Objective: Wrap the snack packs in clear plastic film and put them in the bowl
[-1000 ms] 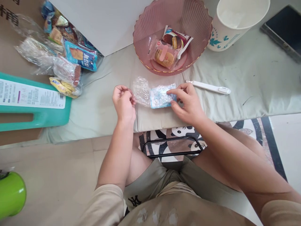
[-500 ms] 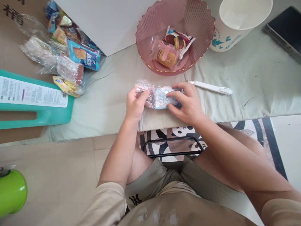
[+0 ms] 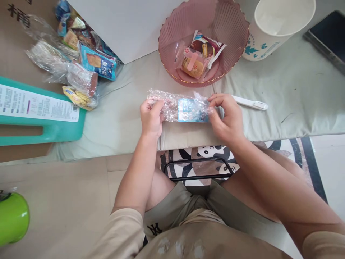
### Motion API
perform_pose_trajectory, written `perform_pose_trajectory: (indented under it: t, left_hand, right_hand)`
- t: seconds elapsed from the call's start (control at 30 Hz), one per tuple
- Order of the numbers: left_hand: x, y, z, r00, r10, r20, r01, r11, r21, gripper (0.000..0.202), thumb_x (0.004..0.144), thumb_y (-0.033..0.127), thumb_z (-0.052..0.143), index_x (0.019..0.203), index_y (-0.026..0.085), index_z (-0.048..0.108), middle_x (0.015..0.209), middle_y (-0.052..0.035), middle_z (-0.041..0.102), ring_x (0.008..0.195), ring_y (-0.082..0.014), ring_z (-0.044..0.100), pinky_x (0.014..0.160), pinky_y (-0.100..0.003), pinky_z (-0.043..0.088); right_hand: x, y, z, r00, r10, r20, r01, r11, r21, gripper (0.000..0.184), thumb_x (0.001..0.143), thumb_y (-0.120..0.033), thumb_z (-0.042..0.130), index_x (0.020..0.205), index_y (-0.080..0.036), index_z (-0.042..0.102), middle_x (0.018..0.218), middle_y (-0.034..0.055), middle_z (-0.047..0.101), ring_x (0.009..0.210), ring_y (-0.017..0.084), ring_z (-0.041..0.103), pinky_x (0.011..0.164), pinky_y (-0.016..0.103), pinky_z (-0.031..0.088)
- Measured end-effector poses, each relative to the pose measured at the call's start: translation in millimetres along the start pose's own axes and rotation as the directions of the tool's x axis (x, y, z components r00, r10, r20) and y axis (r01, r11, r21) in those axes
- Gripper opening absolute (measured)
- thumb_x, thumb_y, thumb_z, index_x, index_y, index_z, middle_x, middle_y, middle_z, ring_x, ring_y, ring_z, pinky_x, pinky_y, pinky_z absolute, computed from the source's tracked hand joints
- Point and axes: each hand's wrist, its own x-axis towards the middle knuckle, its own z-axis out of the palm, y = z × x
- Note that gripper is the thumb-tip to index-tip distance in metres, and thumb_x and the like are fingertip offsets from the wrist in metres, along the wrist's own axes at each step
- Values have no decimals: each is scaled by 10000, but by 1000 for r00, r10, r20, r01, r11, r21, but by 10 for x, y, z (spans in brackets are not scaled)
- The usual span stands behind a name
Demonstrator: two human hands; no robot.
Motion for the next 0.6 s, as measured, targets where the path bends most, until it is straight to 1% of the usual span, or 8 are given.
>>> perform_pose_trajectory:
  t: [0.07,0.1,0.13,0.2,0.3,0.37,0.5,0.6]
  left_hand:
    - [15,-7,-18,1000,15,2,-15,1000,25,296,683,279,761,674,217,472,602,40,515,448,-60,425,356,-206,194]
    - [25,-17,-30,999,33,10,-33,999,43,312,698,296,770,681,218,468,602,42,505,450,-60,427,359,-205,208]
    - [35,-30,-43,998,57,23,-58,996,60,328,711,316,784,698,220,470,611,43,503,460,-63,447,366,-204,236]
    - [58,-61,-69,992,117,51,-121,989,84,345,720,349,811,763,228,491,662,40,541,508,-81,526,404,-208,330]
    - [90,-92,-104,980,179,81,-188,976,113,337,731,330,810,859,233,514,736,35,595,583,-108,618,520,-229,473]
    - [107,-92,-121,981,177,82,-187,972,140,282,754,251,773,871,228,517,725,42,591,585,-110,629,570,-234,505]
    - [139,-65,-137,985,169,30,-172,971,166,204,760,73,665,833,216,538,683,49,586,589,-94,621,601,-207,505]
    - [176,-71,-160,978,205,26,-206,964,167,192,775,57,649,819,213,546,723,42,600,607,-82,618,629,-201,522]
  right_hand:
    - [2,16,-28,997,53,-53,-54,998,-20,29,883,-221,546,874,-249,545,843,32,681,802,214,657,769,401,534]
    - [0,32,-45,994,79,-71,-82,996,-38,58,862,-207,540,898,-252,540,799,14,656,726,195,617,706,375,513]
    - [-3,52,-65,992,98,-82,-103,993,-60,117,838,-193,537,937,-255,540,766,0,634,667,180,574,657,356,488]
    - [-9,95,-113,990,113,-86,-122,986,-112,270,794,-173,534,1049,-260,546,740,-13,619,608,170,526,613,346,458]
    - [-2,136,-204,986,154,-56,-163,957,-239,447,761,-163,530,1197,-259,549,714,-18,627,578,187,529,624,366,462]
    - [20,141,-264,976,216,-40,-217,921,-323,489,751,-151,520,1227,-256,564,679,-22,619,577,205,548,656,384,474]
    - [93,140,-346,945,319,-75,-321,860,-396,473,714,-126,514,1156,-256,621,621,-26,593,575,210,549,701,397,484]
    - [139,150,-380,928,358,-99,-368,850,-377,448,706,-122,505,1113,-251,642,591,-35,562,551,196,518,691,384,476]
